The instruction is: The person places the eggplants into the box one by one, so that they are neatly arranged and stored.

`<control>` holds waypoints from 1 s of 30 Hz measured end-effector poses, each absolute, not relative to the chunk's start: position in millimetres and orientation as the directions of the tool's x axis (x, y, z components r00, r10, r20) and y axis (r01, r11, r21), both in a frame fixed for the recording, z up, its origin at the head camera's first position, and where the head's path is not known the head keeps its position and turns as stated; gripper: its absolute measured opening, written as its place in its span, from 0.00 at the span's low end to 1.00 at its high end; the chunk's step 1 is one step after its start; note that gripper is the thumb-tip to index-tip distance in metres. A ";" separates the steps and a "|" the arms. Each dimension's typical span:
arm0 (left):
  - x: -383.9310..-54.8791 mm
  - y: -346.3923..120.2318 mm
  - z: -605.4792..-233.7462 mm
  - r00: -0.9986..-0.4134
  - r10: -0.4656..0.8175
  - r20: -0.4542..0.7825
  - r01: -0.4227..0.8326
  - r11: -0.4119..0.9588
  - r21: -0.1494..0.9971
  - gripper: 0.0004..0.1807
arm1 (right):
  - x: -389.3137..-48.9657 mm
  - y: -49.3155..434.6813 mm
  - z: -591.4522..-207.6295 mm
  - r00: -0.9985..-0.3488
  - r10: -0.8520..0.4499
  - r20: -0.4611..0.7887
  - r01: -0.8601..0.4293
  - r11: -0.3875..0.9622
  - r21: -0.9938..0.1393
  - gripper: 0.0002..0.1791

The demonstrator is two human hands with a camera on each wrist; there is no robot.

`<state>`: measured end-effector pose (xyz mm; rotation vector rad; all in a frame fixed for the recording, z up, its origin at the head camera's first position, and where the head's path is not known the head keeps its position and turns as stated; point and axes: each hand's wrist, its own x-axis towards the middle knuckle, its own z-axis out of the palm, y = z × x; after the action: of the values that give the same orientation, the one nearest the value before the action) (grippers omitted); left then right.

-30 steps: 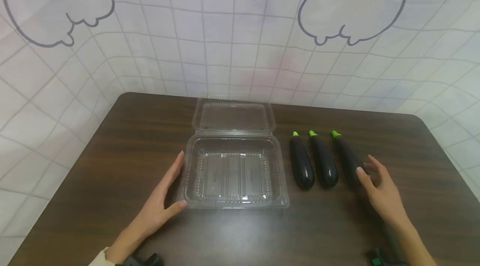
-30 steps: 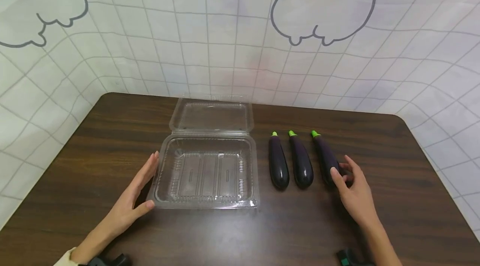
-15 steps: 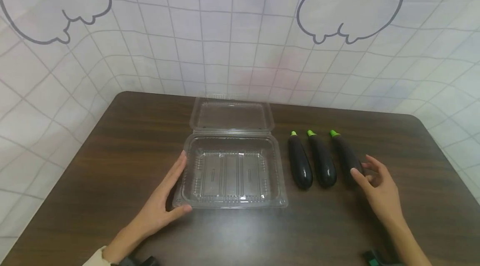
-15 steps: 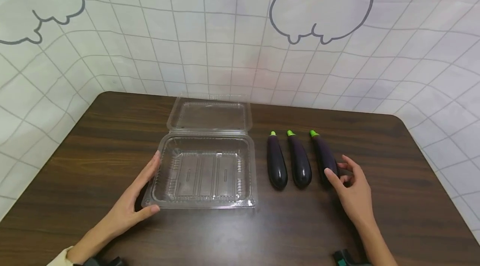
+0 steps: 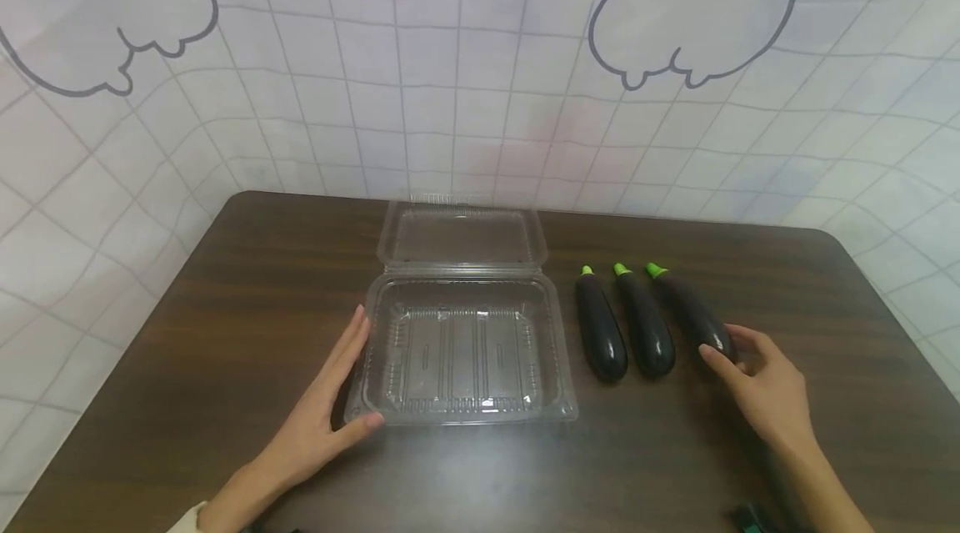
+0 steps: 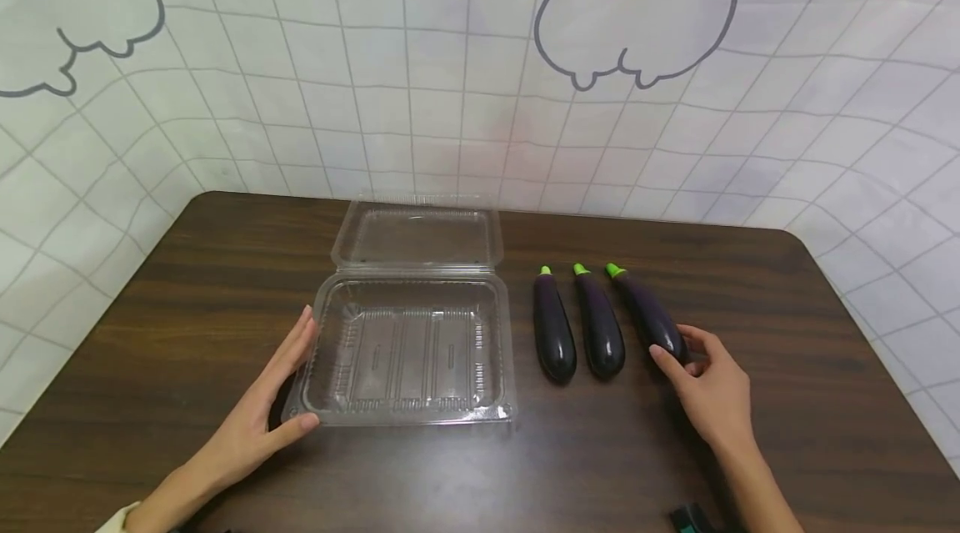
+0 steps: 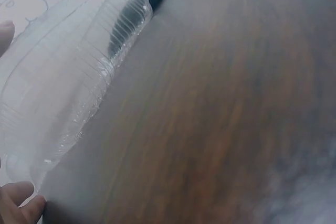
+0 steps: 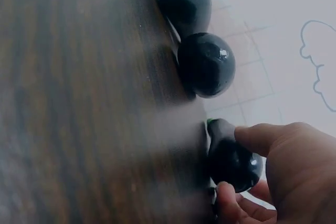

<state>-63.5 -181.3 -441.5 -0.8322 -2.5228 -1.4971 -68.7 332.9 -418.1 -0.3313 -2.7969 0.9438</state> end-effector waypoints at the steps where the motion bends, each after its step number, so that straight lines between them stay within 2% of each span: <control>1: -62.9 -180.2 -441.2 -0.848 0.403 0.345 0.496 0.372 0.785 0.54 | -68.2 333.4 -417.7 -0.959 0.270 0.087 0.162 0.772 -0.615 0.35; 10: -69.3 -177.2 -437.1 -0.837 0.414 0.358 0.517 0.384 0.765 0.53 | -73.3 337.4 -408.0 -0.950 0.294 0.109 0.148 0.728 -0.669 0.34; 20: -74.0 -176.9 -436.7 -0.831 0.421 0.364 0.528 0.389 0.755 0.54 | -80.9 324.2 -371.3 -0.968 0.189 0.165 0.038 0.761 -0.648 0.33; 30: -74.7 -175.6 -442.2 -0.826 0.432 0.362 0.534 0.396 0.747 0.54 | -94.4 293.3 -352.9 -0.977 0.062 0.203 -0.104 0.696 -0.710 0.30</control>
<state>-74.7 -175.6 -442.2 -0.8797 -2.5313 -1.4181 -94.4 293.3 -352.9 0.0331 -2.6939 1.1476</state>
